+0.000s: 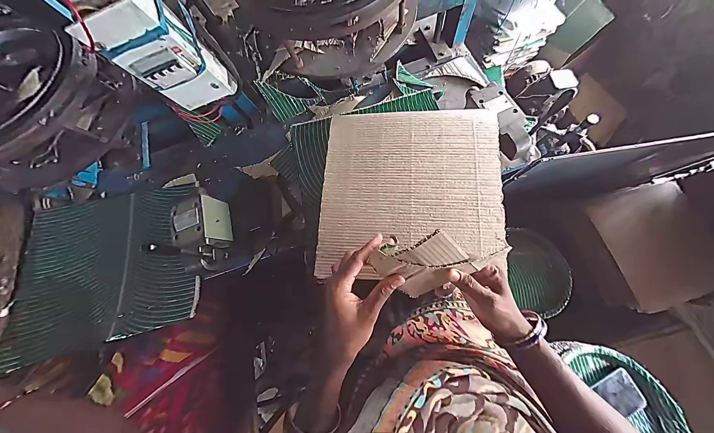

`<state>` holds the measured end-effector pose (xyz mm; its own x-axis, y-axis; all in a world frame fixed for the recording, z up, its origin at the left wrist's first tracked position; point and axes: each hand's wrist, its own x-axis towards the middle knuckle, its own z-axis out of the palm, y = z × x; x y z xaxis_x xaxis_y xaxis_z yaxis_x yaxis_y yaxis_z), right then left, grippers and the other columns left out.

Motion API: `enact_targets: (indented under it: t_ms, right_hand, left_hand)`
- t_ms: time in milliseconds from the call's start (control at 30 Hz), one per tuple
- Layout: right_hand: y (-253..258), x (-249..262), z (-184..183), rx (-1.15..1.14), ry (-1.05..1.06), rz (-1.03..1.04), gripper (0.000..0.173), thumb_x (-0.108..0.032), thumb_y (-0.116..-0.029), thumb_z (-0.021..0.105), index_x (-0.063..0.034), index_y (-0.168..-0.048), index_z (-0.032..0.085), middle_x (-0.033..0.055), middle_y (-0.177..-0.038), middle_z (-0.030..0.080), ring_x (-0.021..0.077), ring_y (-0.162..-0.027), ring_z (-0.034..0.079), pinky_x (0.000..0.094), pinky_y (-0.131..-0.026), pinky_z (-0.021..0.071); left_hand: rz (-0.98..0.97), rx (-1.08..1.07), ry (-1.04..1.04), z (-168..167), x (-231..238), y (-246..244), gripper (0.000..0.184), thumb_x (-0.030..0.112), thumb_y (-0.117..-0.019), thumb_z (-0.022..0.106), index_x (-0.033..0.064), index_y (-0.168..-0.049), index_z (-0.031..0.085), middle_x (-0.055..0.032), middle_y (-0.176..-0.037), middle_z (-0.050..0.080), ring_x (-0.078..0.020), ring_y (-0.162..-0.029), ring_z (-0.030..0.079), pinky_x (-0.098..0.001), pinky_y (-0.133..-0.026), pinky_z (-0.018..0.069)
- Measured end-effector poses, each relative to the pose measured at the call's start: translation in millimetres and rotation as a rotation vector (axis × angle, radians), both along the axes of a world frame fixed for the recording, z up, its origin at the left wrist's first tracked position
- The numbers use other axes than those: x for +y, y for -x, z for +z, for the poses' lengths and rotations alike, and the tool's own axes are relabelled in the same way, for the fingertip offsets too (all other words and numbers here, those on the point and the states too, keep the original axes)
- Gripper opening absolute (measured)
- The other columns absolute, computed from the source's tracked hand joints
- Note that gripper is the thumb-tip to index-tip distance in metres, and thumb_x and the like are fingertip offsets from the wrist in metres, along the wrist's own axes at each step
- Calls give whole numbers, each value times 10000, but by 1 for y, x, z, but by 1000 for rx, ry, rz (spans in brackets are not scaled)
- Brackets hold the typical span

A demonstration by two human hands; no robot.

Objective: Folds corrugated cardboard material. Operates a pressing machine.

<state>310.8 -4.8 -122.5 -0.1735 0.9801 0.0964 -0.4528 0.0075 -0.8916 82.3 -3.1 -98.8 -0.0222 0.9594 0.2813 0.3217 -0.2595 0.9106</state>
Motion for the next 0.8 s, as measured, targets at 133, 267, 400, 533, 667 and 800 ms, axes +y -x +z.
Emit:
enact_targets:
  t_ms: [133, 267, 400, 533, 667, 800]
  right_hand:
    - [0, 2, 0, -7, 11, -33, 125, -170, -982, 682, -202, -1083, 749, -51, -998, 784, 64, -870, 744, 264, -821, 630]
    - [2, 1, 1, -13, 55, -39, 98, -168, -983, 682, -169, -1051, 752, -36, -961, 783, 66, -826, 741, 259, -771, 632]
    - [2, 2, 6, -44, 105, -13, 85, -163, -981, 683, -162, -1038, 745, -39, -947, 780, 61, -812, 735, 252, -752, 626]
    - [6, 3, 8, 1, 98, 19, 101, -142, -971, 692, -173, -1047, 751, -40, -967, 784, 60, -824, 744, 253, -744, 635]
    - [9, 0, 5, 118, 101, 17, 241, -182, -914, 760, -204, -1153, 741, -57, -1092, 776, 58, -1008, 730, 290, -940, 602]
    - [12, -3, 0, 267, 117, 59, 343, -132, -898, 776, -156, -1222, 666, -3, -1144, 756, 122, -1060, 722, 363, -975, 592]
  left_hand:
    - [-30, -202, 30, 2, -3, -3, 317, 191, -880, 786, 6, -1132, 736, -21, -1094, 758, -90, -1024, 712, -270, -947, 587]
    - [-57, -220, 107, 4, -8, -4, 156, 173, -883, 771, 48, -975, 768, 33, -998, 755, -27, -907, 711, -216, -828, 613]
    - [-196, -211, 141, 4, -9, 1, 118, 216, -953, 700, 119, -988, 756, 120, -980, 752, 32, -921, 696, -194, -837, 599]
    - [-320, -276, 186, 7, -9, 7, 128, 231, -978, 672, 196, -1082, 739, 169, -1022, 749, 43, -956, 691, -192, -872, 588]
    - [-339, -364, 223, 9, -10, 5, 141, 237, -980, 673, 255, -1101, 743, 175, -1044, 752, 44, -967, 692, -192, -885, 586]
    - [-379, -413, 247, 8, -11, 0, 162, 223, -994, 651, 258, -1124, 740, 173, -1063, 747, 41, -987, 687, -194, -906, 579]
